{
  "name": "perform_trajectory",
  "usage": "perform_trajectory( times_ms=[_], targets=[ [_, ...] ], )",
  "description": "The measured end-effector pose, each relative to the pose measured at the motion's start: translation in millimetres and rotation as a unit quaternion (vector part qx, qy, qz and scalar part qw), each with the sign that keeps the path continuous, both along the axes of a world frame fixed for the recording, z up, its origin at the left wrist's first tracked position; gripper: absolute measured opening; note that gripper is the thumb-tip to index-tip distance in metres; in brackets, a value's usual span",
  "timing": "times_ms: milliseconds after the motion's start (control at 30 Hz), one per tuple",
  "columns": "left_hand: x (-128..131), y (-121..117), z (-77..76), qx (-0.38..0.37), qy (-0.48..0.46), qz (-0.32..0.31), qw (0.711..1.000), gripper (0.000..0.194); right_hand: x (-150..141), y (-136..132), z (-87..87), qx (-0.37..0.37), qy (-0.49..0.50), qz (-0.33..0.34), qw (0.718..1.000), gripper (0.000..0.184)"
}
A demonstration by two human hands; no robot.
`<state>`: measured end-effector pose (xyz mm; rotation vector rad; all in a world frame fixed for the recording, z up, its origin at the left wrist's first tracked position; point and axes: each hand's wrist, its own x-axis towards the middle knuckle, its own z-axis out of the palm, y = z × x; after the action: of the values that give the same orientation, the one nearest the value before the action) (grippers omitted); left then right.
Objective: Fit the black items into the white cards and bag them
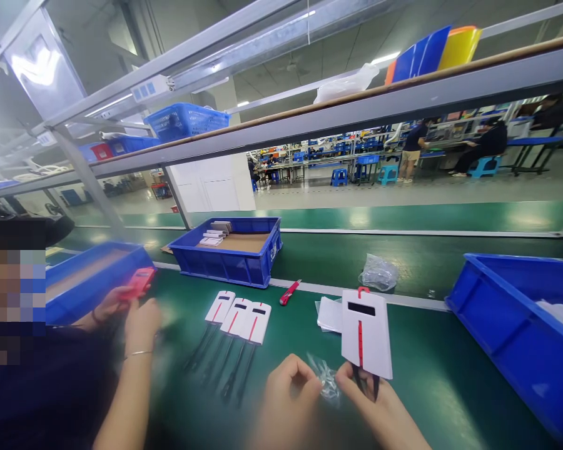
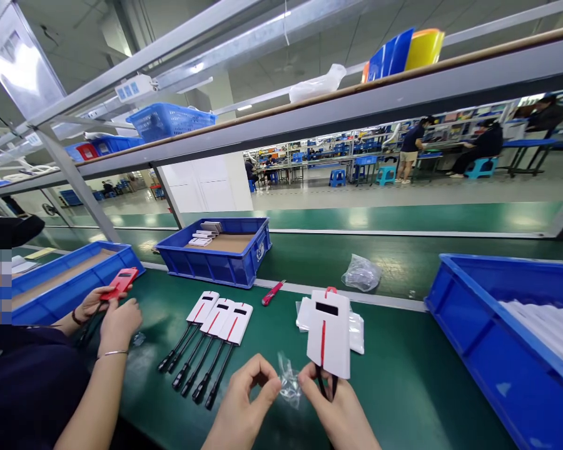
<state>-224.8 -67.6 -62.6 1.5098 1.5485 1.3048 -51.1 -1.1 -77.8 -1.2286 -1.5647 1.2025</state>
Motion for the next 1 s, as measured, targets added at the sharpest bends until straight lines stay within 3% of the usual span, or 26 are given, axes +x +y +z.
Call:
perform_trajectory(
  times_ms=[100, 267, 367, 533, 633, 733, 900, 1000],
  targets=[
    [5, -1, 4.6, 0.024, 0.018, -0.002, 1.000, 0.022, 5, 6, -3.1, 0.012, 0.002, 0.004, 1.000, 0.021],
    [-4, 1, 23.4, 0.067, 0.057, -0.033, 0.996, 0.027, 6, 8, -4.6, -0.072, -0.017, 0.099, 0.992, 0.022],
    [-46, 8, 54.3, 0.099, 0.079, -0.048, 0.991, 0.027, 2, 6, -3.7, -0.074, -0.025, 0.129, 0.989, 0.019],
    [-153, 25, 124.0, 0.151, 0.102, -0.045, 0.982, 0.025, -1, 13, -10.5, -0.043, -0.068, 0.124, 0.989, 0.021],
    [-183, 29, 140.9, 0.163, 0.107, -0.047, 0.980, 0.043, 2, 18, -12.7, -0.036, -0.069, 0.137, 0.988, 0.021],
    [-160, 27, 122.7, 0.155, 0.107, -0.060, 0.980, 0.030, 8, 19, -6.6, -0.033, -0.061, 0.179, 0.981, 0.021],
    [-63, 22, 56.4, 0.119, 0.107, -0.102, 0.982, 0.025, 11, 12, 20.3, -0.037, -0.065, 0.242, 0.967, 0.025],
    [-21, 23, 28.5, 0.098, 0.106, -0.124, 0.982, 0.022, 9, 6, 40.6, -0.044, -0.063, 0.276, 0.958, 0.023]
  ],
)
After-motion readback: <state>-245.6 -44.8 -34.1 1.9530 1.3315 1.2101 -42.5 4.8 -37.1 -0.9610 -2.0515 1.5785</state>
